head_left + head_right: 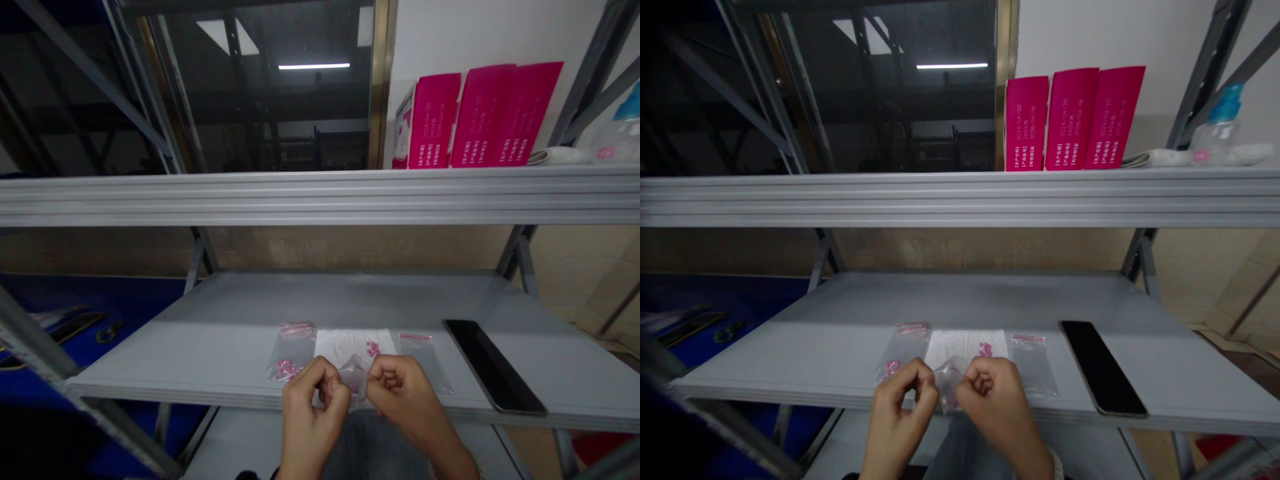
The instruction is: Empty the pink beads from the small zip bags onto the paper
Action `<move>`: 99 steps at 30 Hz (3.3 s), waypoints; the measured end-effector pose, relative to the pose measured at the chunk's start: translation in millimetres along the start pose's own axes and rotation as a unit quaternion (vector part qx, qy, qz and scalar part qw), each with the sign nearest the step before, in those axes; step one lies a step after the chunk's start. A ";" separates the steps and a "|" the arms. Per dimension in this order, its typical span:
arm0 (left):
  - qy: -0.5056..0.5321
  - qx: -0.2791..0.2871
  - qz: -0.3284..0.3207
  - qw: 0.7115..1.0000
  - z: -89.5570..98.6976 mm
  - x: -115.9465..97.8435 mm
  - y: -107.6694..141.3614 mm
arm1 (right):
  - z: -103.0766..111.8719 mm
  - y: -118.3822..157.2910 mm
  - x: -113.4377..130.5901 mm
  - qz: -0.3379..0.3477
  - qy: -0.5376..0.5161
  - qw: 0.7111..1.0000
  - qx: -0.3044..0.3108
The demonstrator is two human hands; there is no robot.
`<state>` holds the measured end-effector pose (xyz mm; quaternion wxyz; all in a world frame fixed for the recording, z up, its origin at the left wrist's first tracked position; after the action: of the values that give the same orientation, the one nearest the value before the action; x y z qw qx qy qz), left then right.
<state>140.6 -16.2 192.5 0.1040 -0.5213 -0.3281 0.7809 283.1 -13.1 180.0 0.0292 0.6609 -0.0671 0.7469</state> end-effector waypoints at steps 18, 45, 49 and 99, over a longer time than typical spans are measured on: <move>0.129 0.174 0.030 0.976 -11.8 24.3 14.5 | 8.5 -2.9 0.1 0.017 0.080 0.996 0.025; 0.524 0.278 0.320 0.739 -41.9 21.8 24.1 | 14.9 21.9 47.1 0.398 0.114 0.905 0.099; 0.516 0.260 0.338 0.743 -43.4 25.0 25.6 | 14.6 21.8 46.7 0.386 0.105 0.912 0.094; -0.187 0.256 -0.183 0.931 -41.5 29.2 -57.6 | 14.0 -3.7 -25.1 0.243 0.167 0.914 -0.281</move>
<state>154.2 59.2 196.5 0.3118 -0.2525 -0.2199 0.8892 300.5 -10.3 157.0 0.0422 0.4546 -0.4263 0.7809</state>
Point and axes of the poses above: each hand's wrist, its own y-axis away from the middle knuckle, its own z-axis out of the back of the hand, x = y × z, the point moved 4 cm from there along -y, towards the middle knuckle, and after that the axes turned 11 degrees about -x, right-handed, at the moved point
